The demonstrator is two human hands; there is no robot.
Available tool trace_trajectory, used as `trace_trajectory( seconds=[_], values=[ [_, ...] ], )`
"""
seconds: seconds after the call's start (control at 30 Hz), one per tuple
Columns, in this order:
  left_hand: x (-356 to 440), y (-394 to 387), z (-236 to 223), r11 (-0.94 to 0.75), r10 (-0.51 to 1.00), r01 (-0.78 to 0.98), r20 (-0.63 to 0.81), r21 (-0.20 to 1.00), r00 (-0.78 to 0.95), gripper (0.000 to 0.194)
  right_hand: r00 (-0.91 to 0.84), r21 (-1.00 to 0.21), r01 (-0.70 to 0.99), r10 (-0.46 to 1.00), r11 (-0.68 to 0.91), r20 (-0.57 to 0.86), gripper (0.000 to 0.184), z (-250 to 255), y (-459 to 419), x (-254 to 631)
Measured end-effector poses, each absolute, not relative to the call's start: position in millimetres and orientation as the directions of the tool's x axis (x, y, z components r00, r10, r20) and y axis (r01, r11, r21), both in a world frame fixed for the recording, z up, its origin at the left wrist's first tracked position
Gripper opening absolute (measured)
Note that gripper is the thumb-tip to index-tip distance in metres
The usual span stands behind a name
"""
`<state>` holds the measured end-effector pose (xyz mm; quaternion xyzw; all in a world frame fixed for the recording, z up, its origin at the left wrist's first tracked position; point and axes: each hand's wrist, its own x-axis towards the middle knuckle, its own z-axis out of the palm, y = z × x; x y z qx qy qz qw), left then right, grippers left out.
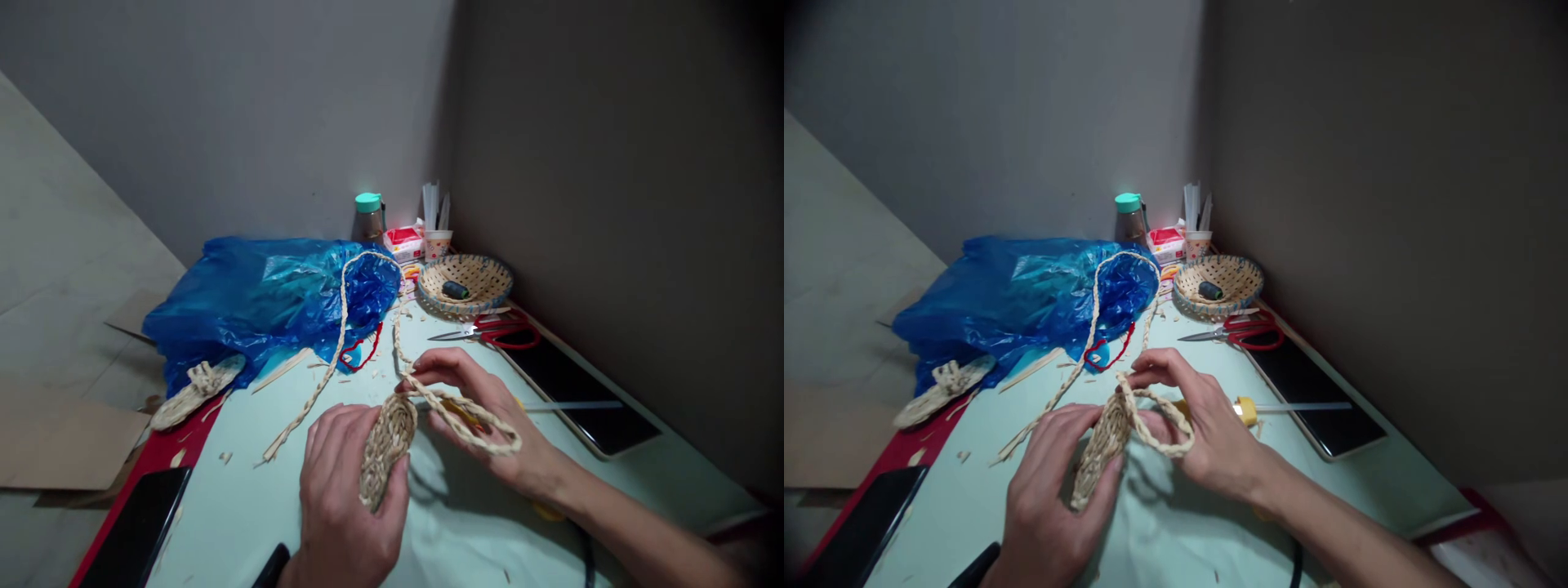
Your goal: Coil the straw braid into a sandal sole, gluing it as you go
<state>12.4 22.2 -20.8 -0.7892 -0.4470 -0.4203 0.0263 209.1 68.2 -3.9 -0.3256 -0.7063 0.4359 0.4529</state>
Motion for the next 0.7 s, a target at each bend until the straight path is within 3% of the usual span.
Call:
trace_trajectory(
  seconds=[0.37,0.7],
  values=[
    [15.2,22.6,-21.2,-0.546,0.729,0.751,0.652,0.371,0.208,0.032,-0.364,-0.941,0.062,0.885,0.334,0.29,0.04,-3.1,66.4,203.5],
    [17.0,20.4,-20.0,-0.343,0.924,0.721,0.354,0.602,0.144,0.029,-0.363,-0.989,-0.063,0.92,0.131,0.145,0.033,-2.9,76.5,200.7]
  ],
)
